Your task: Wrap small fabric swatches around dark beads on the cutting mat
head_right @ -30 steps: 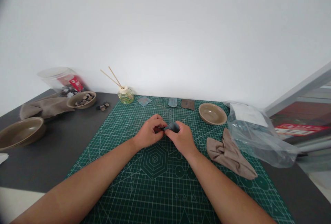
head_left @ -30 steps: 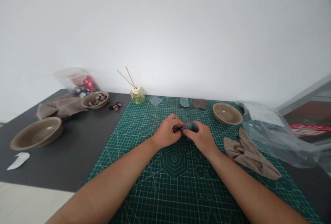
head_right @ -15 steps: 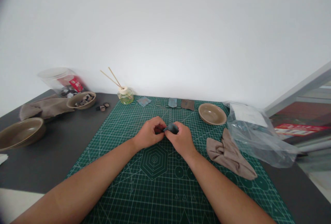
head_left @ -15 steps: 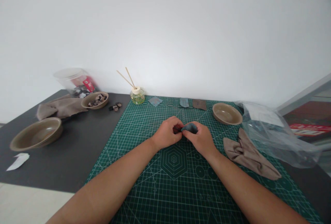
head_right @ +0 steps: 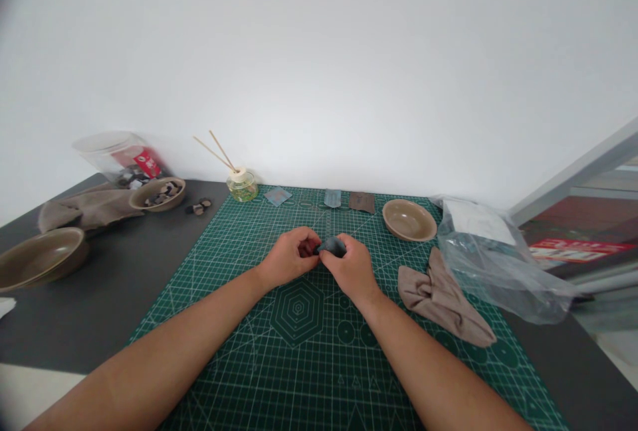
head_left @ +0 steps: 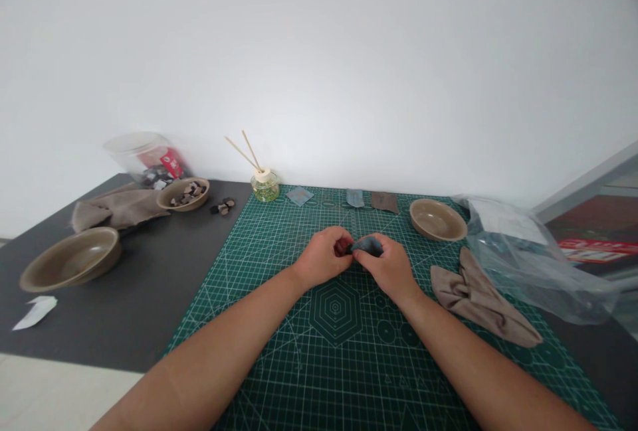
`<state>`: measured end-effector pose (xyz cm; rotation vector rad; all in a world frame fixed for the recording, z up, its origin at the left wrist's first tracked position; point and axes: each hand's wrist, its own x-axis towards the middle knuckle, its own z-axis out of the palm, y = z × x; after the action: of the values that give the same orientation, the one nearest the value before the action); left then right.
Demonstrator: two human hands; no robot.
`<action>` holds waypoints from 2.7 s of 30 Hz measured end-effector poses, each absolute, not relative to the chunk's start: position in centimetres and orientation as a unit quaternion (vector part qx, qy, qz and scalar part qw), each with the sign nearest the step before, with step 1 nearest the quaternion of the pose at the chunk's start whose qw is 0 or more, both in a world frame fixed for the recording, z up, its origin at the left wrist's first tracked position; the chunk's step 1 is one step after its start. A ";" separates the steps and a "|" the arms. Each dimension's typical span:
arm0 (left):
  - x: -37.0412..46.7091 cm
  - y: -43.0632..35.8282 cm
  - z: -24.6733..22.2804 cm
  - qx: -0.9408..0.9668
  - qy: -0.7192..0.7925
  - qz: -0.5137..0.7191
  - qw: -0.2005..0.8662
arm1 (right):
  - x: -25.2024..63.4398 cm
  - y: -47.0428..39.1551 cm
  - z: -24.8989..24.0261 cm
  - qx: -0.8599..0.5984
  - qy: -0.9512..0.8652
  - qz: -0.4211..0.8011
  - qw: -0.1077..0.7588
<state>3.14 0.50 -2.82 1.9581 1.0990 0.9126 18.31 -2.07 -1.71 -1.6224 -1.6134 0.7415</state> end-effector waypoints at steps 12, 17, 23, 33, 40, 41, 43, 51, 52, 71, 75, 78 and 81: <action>3.0 0.5 -2.7 0.775 0.426 0.369 0.287 | 18.1 -2.3 -1.7 -0.607 -0.658 0.261 0.362; 3.0 0.5 -2.6 0.778 0.424 0.367 0.283 | 18.1 -2.4 -1.6 -0.593 -0.661 0.275 0.368; 3.0 0.4 -2.5 0.785 0.420 0.362 0.277 | 18.2 -2.4 -1.5 -0.587 -0.661 0.285 0.370; 3.0 0.3 -2.5 0.806 0.396 0.351 0.266 | 18.1 -2.3 -1.8 -0.592 -0.670 0.274 0.356; 3.0 0.3 -2.7 0.821 0.381 0.335 0.262 | 18.0 -2.2 -1.8 -0.615 -0.670 0.238 0.342; 3.0 0.3 -2.7 0.822 0.382 0.334 0.260 | 18.0 -2.2 -1.8 -0.615 -0.670 0.237 0.341; 3.0 0.3 -2.7 0.820 0.384 0.336 0.261 | 18.0 -2.2 -1.7 -0.619 -0.666 0.239 0.340; 3.0 0.5 -2.9 0.779 0.408 0.365 0.306 | 18.2 -2.1 -1.6 -0.623 -0.628 0.292 0.364; 3.0 0.6 -3.0 0.772 0.415 0.367 0.310 | 18.3 -2.1 -1.7 -0.621 -0.620 0.305 0.371; 2.9 0.4 -2.6 0.807 0.367 0.356 0.296 | 18.1 -2.2 -1.4 -0.625 -0.634 0.285 0.356; 2.9 0.4 -2.5 0.810 0.358 0.355 0.299 | 18.1 -2.2 -1.6 -0.624 -0.633 0.286 0.357; 2.9 0.4 -2.6 0.808 0.358 0.356 0.304 | 18.1 -2.2 -1.5 -0.621 -0.639 0.274 0.361; 2.8 0.4 -2.7 0.808 0.362 0.351 0.306 | 18.1 -2.2 -1.4 -0.620 -0.642 0.269 0.363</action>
<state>2.84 0.36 -2.69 2.1375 0.9581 0.9294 18.15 -2.16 -1.43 -1.5946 -1.6515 0.6924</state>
